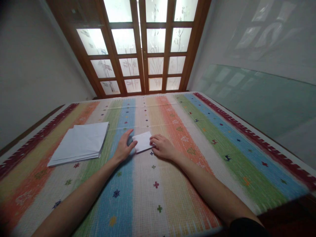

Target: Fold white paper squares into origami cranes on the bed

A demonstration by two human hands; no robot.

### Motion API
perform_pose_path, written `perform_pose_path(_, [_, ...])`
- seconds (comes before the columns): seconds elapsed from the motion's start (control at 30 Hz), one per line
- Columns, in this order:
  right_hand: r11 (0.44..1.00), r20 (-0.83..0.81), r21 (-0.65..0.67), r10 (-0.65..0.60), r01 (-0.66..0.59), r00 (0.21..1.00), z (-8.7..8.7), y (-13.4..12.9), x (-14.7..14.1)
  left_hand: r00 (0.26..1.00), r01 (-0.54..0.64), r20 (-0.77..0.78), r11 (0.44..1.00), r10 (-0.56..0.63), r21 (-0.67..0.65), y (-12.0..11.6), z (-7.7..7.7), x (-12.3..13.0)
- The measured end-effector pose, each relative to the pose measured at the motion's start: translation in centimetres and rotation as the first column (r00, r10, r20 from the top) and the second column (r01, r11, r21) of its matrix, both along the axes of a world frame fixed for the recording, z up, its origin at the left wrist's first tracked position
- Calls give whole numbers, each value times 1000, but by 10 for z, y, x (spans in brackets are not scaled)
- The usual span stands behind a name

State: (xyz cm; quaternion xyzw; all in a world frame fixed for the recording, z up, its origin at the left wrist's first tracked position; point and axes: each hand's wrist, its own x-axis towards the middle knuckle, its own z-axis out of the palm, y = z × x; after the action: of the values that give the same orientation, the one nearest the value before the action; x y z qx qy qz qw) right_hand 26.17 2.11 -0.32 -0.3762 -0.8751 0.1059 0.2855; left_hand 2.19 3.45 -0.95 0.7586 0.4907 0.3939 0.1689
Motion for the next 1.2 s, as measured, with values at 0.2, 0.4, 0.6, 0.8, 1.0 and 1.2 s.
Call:
perform_pose_path(0.2, [992, -142, -114, -67, 50, 988, 2, -2, 2, 971, 114, -197, 988, -133, -105, -7, 2, 8])
perform_pose_path(0.4, [953, -350, -228, -273, 201, 896, -8, 5, -2, 965, 104, -230, 988, -128, -115, -7, 4, 8])
perform_pose_path(0.6, [917, -342, -250, -383, 310, 858, -7, 8, -4, 963, 106, -237, 990, -124, -89, -6, 4, 7])
perform_pose_path(0.8, [990, -164, -78, -132, 120, 978, -1, 2, -9, 957, 99, -264, 992, -116, -74, -5, 1, 7])
perform_pose_path(1.0, [993, 148, -98, 73, -58, 986, 1, 1, -25, 949, 100, -293, 993, -116, -68, -6, 1, 8])
perform_pose_path(1.2, [991, 232, -101, 114, -93, 966, -2, 10, -38, 950, 94, -292, 992, -113, -81, -8, 4, 8])
